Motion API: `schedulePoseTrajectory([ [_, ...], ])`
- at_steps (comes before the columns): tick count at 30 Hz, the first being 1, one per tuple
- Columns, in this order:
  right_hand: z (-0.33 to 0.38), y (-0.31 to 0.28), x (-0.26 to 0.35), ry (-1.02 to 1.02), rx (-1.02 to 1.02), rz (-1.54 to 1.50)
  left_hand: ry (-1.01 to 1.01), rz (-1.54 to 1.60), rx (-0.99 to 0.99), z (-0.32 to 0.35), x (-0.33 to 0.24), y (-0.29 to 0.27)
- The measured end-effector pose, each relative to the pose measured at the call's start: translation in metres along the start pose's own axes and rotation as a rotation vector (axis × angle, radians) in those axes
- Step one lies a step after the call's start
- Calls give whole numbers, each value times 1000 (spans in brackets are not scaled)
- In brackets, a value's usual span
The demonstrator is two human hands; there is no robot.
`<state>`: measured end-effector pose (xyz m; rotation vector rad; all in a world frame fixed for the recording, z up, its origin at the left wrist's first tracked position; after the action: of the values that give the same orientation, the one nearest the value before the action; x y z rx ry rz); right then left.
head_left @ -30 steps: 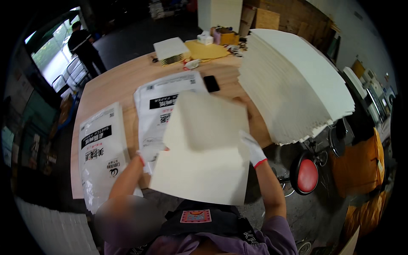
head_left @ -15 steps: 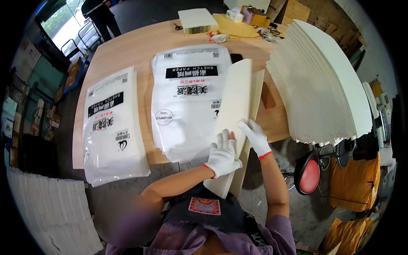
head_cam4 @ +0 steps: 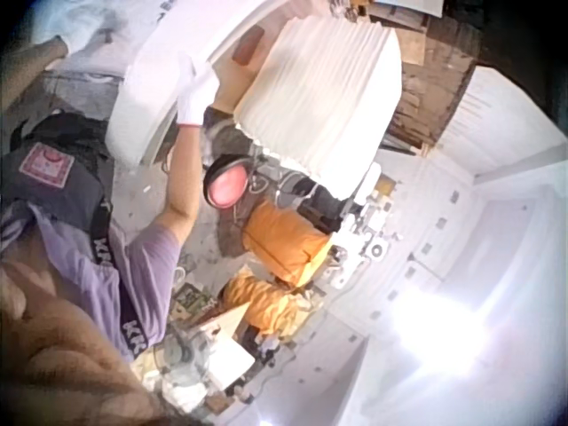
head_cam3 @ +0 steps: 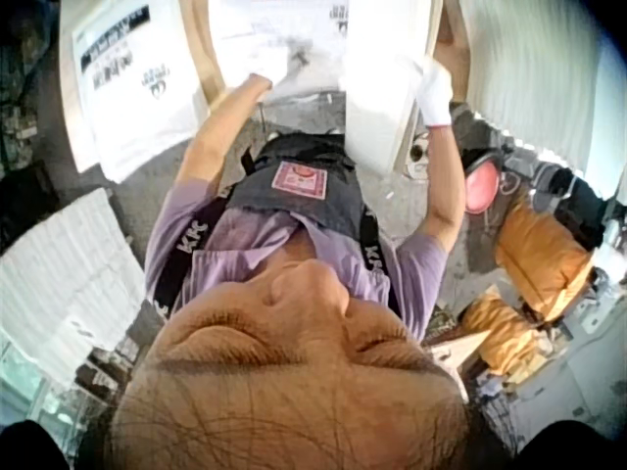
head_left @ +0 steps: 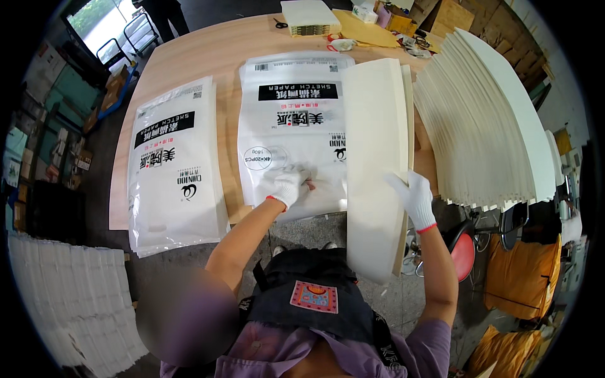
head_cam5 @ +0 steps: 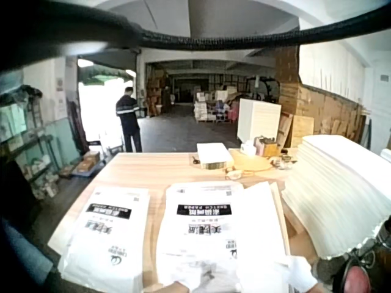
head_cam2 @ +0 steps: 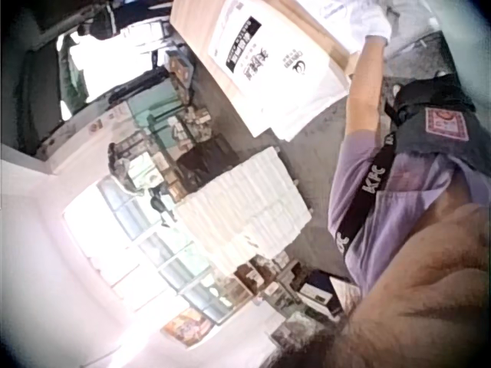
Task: The person takes large sheets of white paper from a stack and places them into plastic bags by hand on a table.
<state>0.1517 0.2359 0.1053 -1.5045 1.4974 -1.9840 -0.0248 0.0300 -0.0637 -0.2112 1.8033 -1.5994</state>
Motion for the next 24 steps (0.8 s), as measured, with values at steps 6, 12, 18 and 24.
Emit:
schedulePoseTrajectory([
  [6,42,-20,42,-249,-18,-42,121,116,296,-26,0,-3],
  [12,69,26,37,-337,139,363,-18,672,-116,-102,71,-39],
  [18,67,25,-30,-152,229,313,-25,1557,-131,-110,32,-182],
  [24,75,-20,-45,37,196,306,72,1170,98,-140,-21,-165],
])
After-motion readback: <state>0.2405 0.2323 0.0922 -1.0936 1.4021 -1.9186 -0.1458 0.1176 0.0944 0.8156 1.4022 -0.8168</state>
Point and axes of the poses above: each hand's wrist, its own z-axis away from the middle knuckle, its own y-axis out of the palm, x = y × z, the point moved 8 cm from there along -z, towards the middle knuckle, and after that the axes turned 2 degrees about -z, right-handed, at the moved point
